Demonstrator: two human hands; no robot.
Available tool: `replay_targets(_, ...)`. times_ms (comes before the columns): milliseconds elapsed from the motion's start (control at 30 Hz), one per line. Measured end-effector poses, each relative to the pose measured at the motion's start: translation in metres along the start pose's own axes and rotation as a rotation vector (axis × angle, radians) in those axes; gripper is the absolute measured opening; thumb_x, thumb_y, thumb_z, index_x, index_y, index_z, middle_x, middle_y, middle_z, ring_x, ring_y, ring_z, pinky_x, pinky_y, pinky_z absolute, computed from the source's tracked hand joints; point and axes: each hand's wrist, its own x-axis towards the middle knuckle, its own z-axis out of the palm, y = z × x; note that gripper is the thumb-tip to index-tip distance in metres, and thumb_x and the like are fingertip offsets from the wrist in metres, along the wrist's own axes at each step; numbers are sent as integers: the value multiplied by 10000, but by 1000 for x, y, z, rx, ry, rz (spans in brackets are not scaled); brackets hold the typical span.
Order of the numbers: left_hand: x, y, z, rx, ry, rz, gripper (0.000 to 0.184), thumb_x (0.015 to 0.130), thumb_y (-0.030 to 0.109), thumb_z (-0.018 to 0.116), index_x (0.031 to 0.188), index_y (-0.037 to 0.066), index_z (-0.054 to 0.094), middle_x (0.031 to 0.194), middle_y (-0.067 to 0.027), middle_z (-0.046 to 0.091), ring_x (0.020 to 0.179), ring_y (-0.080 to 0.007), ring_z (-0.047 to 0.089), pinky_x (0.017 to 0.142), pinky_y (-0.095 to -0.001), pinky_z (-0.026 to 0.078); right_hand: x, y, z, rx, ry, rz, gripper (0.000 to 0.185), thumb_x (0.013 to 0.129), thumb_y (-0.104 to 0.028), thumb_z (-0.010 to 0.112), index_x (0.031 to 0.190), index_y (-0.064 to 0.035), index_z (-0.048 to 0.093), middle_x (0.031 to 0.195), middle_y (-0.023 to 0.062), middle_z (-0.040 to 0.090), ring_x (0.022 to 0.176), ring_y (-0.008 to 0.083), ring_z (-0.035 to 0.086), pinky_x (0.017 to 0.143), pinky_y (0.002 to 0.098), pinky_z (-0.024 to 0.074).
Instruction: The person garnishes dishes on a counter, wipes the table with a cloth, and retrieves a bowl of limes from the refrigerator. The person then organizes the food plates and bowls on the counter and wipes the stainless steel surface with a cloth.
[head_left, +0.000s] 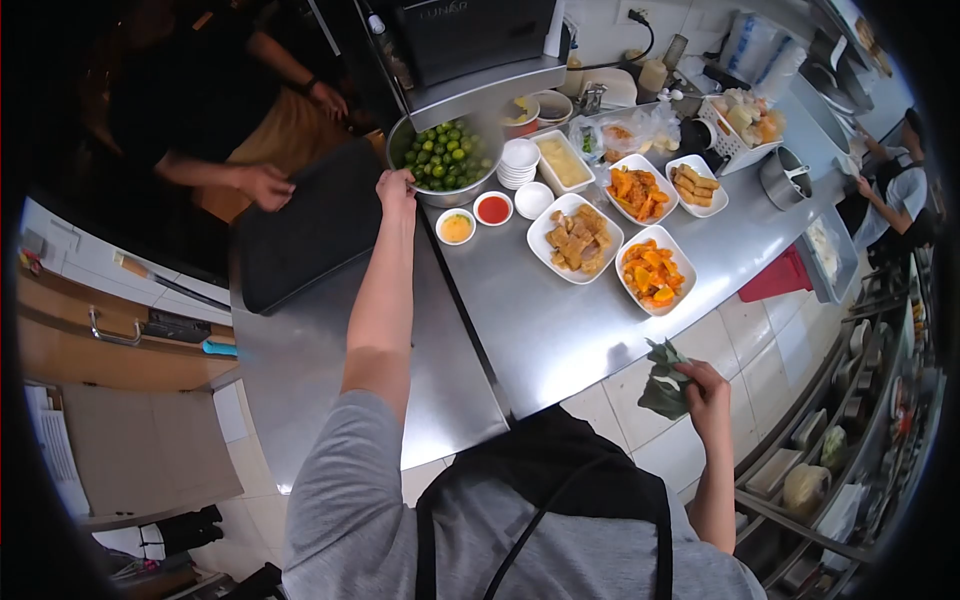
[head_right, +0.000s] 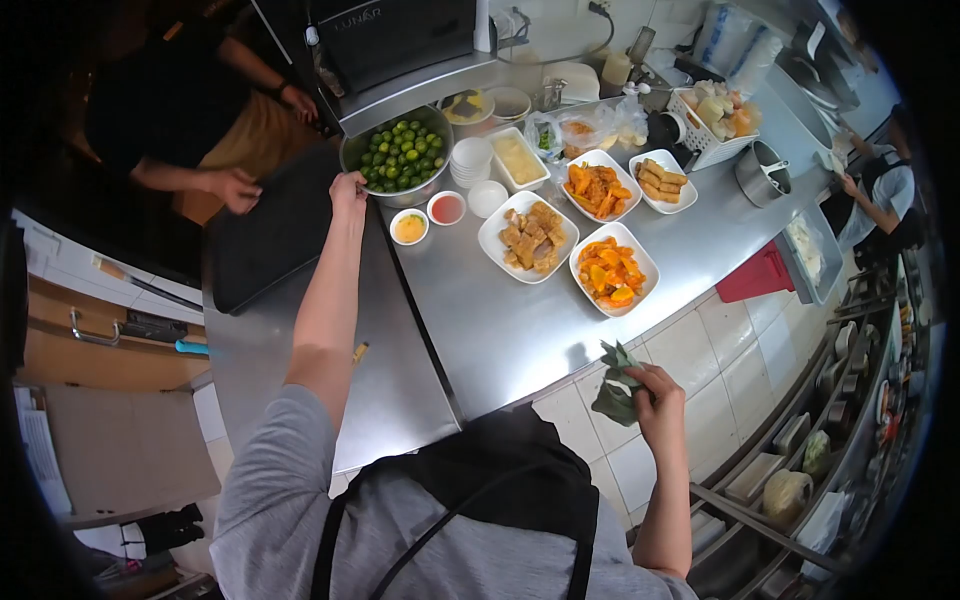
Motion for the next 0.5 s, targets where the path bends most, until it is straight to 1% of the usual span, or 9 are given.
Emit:
replay_targets(100,5,-9,-2,-100,36,-31,276,529,-113,475,542,110,315,519,-6,355,431,-109,342,395,-242,256,13,-9,16,-11,-58,-75,375,662,95,412,983,-2,579,980,181,571,948,281,547,741,274,441)
replay_targets(167,11,-14,-3,-91,87,-70,224,534,-99,493,559,88,373,544,-16,384,458,-122,366,415,-255,279,24,1,45,-39,-217,-158,368,756,-1,484,1121,-50,505,1096,199,517,1084,314,462,822,308,408)
replay_targets(233,16,-15,-4,-70,50,-127,185,543,-84,514,632,68,458,590,-23,421,509,-131,408,454,-264,309,38,23,79,-305,-320,-332,470,807,-150,517,1250,-108,364,1244,215,370,1158,370,348,936,436,309)
replay_targets(267,14,-14,-4,-82,35,-126,184,572,-72,522,673,73,470,590,-19,425,511,-125,416,472,-262,325,47,38,100,-405,-373,-325,549,818,-267,499,1288,-79,285,1310,220,262,1215,389,233,973,488,215)
replay_targets(333,8,-4,-16,-4,-118,-203,124,696,16,572,785,59,498,641,-29,469,564,-134,468,574,-313,449,58,55,145,-521,-326,-429,558,824,-294,480,1285,-54,278,1315,226,244,1218,394,219,980,488,202)
replay_targets(367,-6,9,-25,37,-207,-224,203,725,177,655,783,78,488,676,-21,483,585,-140,500,584,-297,473,62,53,163,-629,-244,-522,571,829,-321,461,1282,-28,271,1320,232,227,1222,399,204,987,488,189)
replay_targets(400,-32,28,-38,225,-302,-215,243,744,245,641,832,75,492,706,-13,499,611,-125,502,574,-268,460,64,45,177,-620,-285,-559,571,829,-321,461,1282,-28,271,1320,232,227,1222,399,204,987,488,189)
replay_targets(467,-87,37,-87,808,-322,-30,279,742,297,623,845,62,515,711,-12,515,626,-109,500,594,-264,442,69,21,207,-620,-333,-713,582,827,-346,448,1270,-8,282,1305,242,244,1220,396,207,991,480,188)
replay_targets(500,-113,20,-127,1127,-366,241,259,713,291,637,820,74,543,726,-32,539,627,-136,517,588,-286,439,70,8,223,-578,-427,-774,579,820,-335,455,1268,-8,287,1310,226,251,1230,375,202,1000,461,181)
